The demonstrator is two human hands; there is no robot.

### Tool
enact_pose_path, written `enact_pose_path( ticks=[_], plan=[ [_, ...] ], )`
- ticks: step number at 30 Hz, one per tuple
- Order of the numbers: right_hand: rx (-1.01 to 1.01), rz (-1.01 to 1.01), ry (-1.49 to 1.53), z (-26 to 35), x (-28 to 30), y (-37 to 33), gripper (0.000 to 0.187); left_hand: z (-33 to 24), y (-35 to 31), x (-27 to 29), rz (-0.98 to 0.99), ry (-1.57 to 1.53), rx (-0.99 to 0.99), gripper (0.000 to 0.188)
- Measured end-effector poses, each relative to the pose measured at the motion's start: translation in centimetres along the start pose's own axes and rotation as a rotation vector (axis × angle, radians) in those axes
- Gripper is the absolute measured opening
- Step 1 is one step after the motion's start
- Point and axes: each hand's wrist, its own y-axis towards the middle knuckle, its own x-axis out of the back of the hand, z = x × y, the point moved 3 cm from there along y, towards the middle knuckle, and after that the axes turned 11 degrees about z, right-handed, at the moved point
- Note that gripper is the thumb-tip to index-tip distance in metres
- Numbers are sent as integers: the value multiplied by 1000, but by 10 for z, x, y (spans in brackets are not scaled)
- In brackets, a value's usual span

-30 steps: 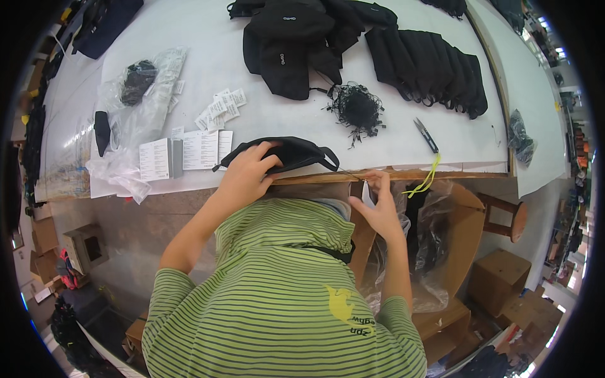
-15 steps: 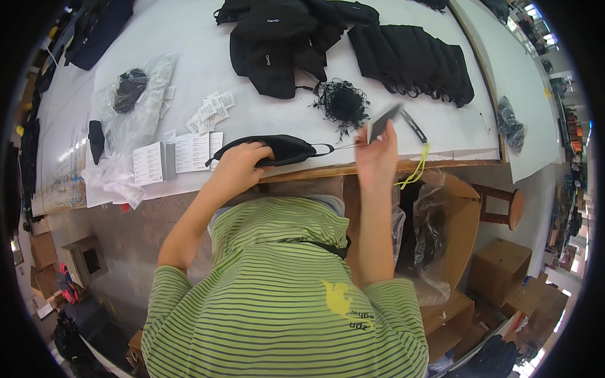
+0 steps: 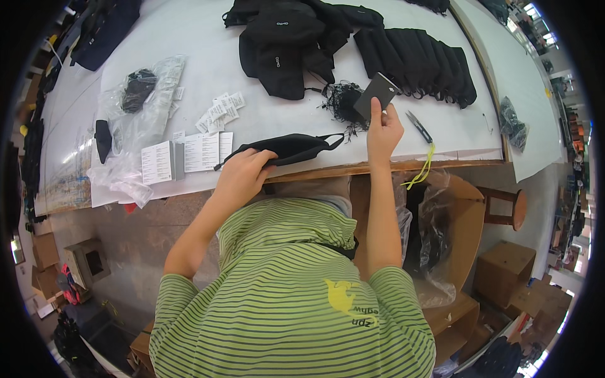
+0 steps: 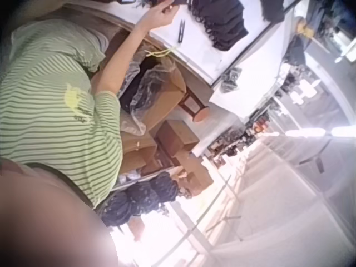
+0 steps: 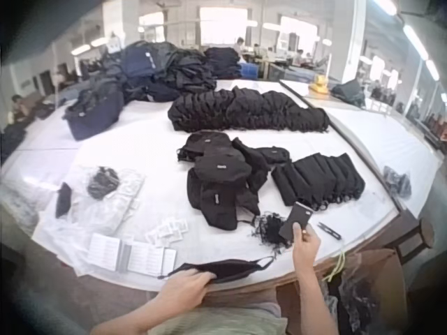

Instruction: Assembling small black zippered carrying cases by inserting labels and silica gel packets.

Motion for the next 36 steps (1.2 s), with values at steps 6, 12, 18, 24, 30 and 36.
enact_pose_path(
  ticks=[6, 12, 18, 24, 30, 36],
  plan=[
    [301, 649, -169, 71, -33, -34, 35, -4, -5, 3, -166, 97, -224, 21],
    [444, 906, -779, 58, -70, -56, 24, 1, -8, -6, -334, -96, -61, 37],
    [484, 1073, -908, 55, -72, -52, 37, -5, 0, -12, -208, 114, -241, 30],
    [540, 1152, -803, 60, -56, -54, 40, 14, 19, 18, -132, -198, -182, 22],
    [673, 1044, -727, 55, -56, -50, 21, 122, 31, 56, -402, -14, 220, 31],
    [790, 986, -801, 59, -78, -31, 17, 150, 29, 46, -218, -7, 534, 23]
  ],
)
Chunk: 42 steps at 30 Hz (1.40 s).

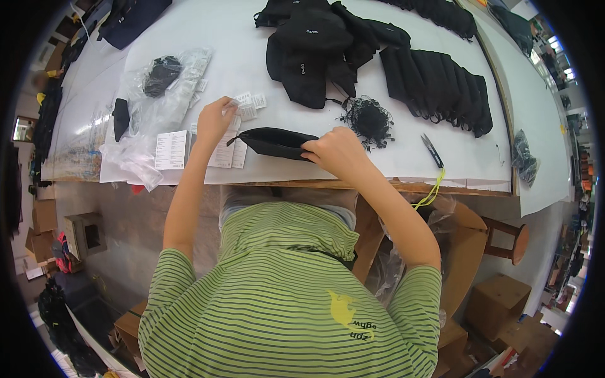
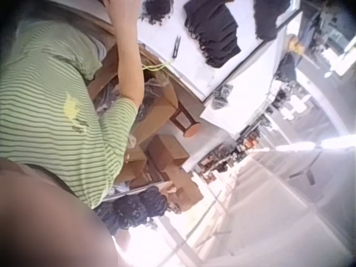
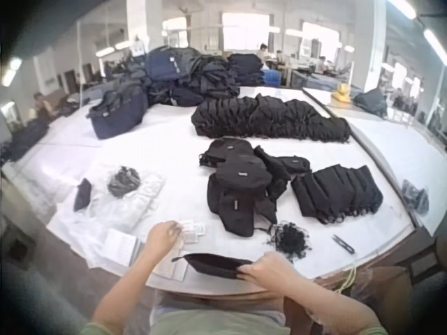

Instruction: Assembling small black zippered carrying cases by inserting labels and silica gel packets.

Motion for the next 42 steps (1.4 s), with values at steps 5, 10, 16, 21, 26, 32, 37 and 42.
enact_pose_path(
  ticks=[5, 10, 16, 21, 26, 32, 37, 42],
  plan=[
    [49, 52, -3, -12, -17, 6, 20, -68, -27, 25, -76, -430, -300, 19],
    [14, 67, 2, -9, -9, 6, 21, -111, -61, 6, 227, -337, -532, 24],
    [10, -65, -5, -6, -4, -3, 27, -102, -68, -11, 96, -247, -464, 32],
    [-113, -163, 40, -12, 3, -24, 35, -91, -66, -23, 133, -176, -445, 17],
    [-228, -171, 331, -26, -20, -39, 30, -104, -77, -20, -113, -8, -542, 24],
    [-532, -272, 1034, -5, -13, -40, 23, -91, -92, -59, -151, -1695, 68, 58],
    [-307, 72, 947, 19, 6, -29, 29, -102, -101, -54, 294, -1986, 228, 52],
    [-129, -255, 1337, 7, 13, -8, 36, -114, -112, -58, 611, -1860, 181, 49]
  ],
)
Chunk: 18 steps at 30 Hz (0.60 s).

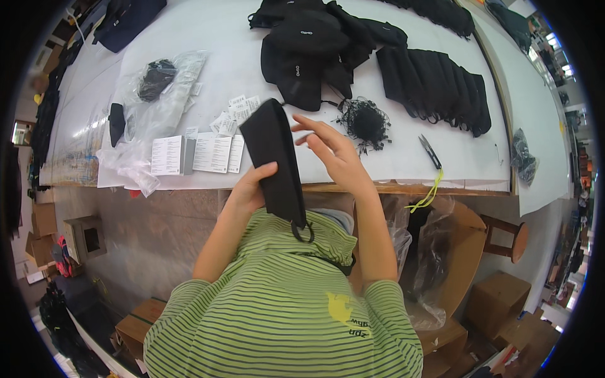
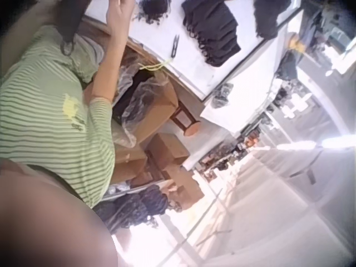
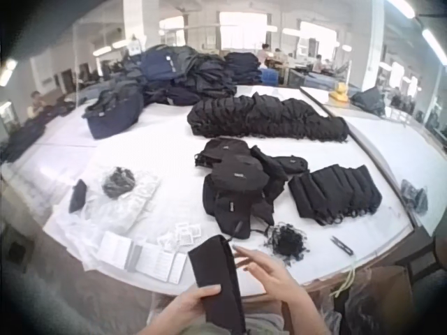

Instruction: Assembling small black zippered carrying cases by inserting labels and silica gel packets.

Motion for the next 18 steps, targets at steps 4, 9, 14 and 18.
enact_pose_path(
  ticks=[4, 9, 14, 18],
  plan=[
    [69, -144, 32, -3, 0, 10, 31, 16, 2, -5, 7, 29, 144, 47],
    [258, -460, -368, 8, 6, 5, 13, 14, 5, -6, -5, 30, 185, 38],
    [193, -452, -497, 11, -5, -2, 11, 22, 5, 4, -82, -269, 175, 29],
    [109, -301, -454, 17, -26, -14, 7, 12, 15, 16, -66, -336, 103, 28]
  ],
)
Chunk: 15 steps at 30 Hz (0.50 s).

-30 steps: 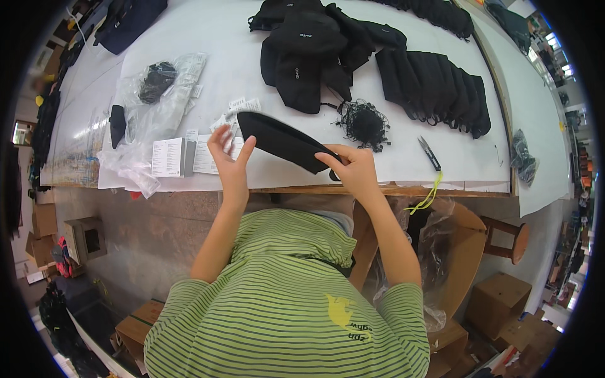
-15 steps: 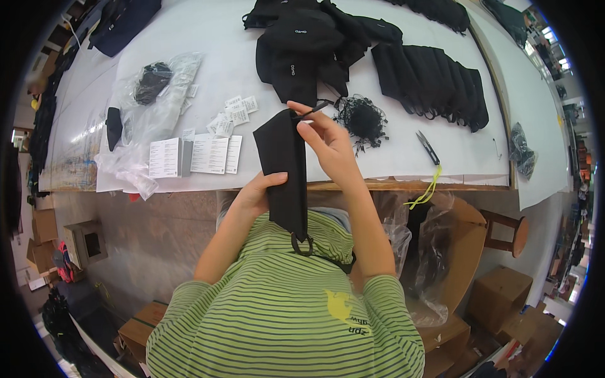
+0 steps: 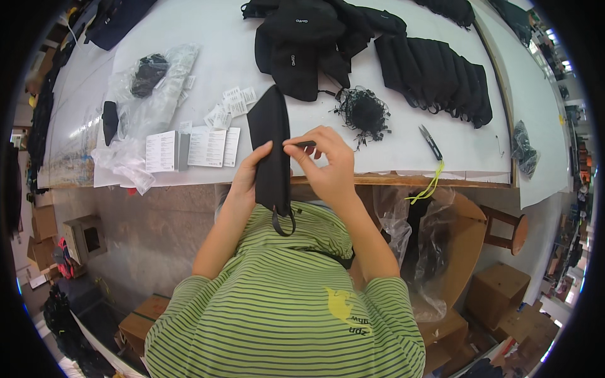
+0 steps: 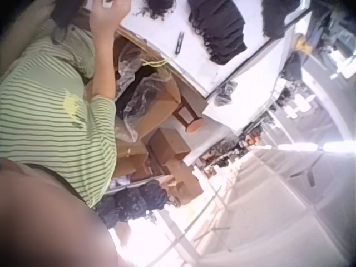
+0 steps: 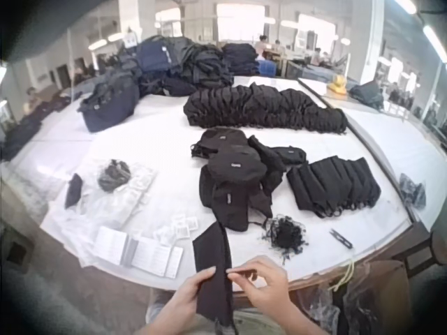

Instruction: Assembling small black zippered carrying cases by inserting labels and silica gel packets.

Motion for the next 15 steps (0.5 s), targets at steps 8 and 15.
enact_pose_path(
  ticks=[8, 15],
  plan=[
    [-104, 205, 198, 20, -15, -20, 4, -19, -1, 5, -41, -41, -153, 28],
    [-116, 241, 200, 21, -17, -25, 6, -23, -2, 5, -36, -86, -167, 26]
  ],
)
